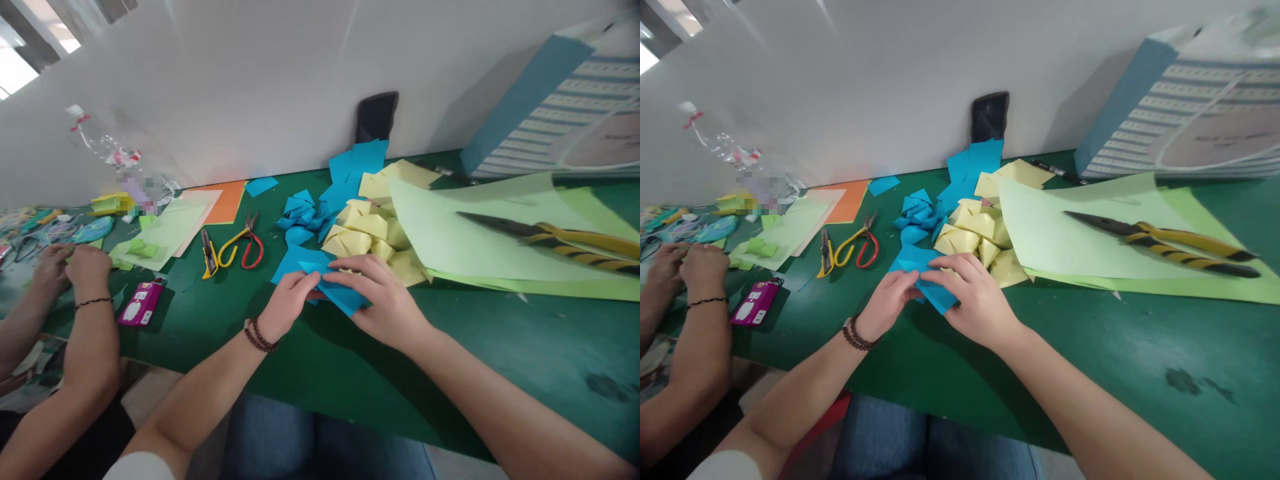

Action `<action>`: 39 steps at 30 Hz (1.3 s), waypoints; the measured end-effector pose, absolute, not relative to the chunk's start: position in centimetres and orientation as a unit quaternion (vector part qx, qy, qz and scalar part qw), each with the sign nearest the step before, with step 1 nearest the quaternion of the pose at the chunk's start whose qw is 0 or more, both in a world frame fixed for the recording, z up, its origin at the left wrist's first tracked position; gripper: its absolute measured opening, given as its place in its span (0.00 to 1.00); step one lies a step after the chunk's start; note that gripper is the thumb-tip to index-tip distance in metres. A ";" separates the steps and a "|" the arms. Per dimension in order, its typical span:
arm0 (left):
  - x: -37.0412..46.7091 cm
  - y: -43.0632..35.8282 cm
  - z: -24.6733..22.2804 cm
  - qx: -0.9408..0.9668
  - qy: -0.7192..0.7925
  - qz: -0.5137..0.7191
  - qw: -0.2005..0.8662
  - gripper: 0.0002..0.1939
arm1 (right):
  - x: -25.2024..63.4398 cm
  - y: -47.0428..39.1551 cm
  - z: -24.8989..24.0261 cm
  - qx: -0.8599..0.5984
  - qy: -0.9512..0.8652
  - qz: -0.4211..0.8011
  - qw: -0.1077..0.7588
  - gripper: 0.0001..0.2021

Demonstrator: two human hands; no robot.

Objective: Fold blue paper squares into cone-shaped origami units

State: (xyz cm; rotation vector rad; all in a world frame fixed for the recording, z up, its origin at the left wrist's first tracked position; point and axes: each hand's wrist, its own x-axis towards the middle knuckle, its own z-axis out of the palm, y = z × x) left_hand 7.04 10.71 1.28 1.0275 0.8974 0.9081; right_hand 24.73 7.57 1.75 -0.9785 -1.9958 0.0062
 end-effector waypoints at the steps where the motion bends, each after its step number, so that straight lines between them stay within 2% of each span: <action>1: 7.1 10.8 1.2 0.459 0.407 0.417 0.671 0.20 | 24.8 7.6 1.7 -0.410 -0.794 0.012 0.448 0.20; 8: 6.9 10.8 1.7 0.528 0.375 0.428 0.630 0.16 | 24.8 7.4 1.5 -0.476 -0.735 0.024 0.483 0.16; 12: 7.0 10.4 2.2 0.489 0.373 0.453 0.646 0.14 | 24.7 7.3 1.6 -0.439 -0.741 -0.013 0.508 0.19; 19: 7.1 10.2 2.2 0.452 0.410 0.467 0.639 0.15 | 25.0 7.4 1.4 -0.408 -0.774 -0.121 0.468 0.27; 23: 7.1 10.3 2.2 0.465 0.415 0.460 0.633 0.13 | 24.9 7.3 1.5 -0.403 -0.773 -0.155 0.464 0.26; 29: 7.6 10.4 3.0 0.381 0.435 0.438 0.688 0.16 | 25.0 7.4 1.6 -0.384 -0.786 -0.184 0.448 0.23; 39: 7.5 10.5 2.4 0.421 0.441 0.461 0.645 0.11 | 25.0 7.3 1.2 -0.376 -0.793 -0.177 0.446 0.21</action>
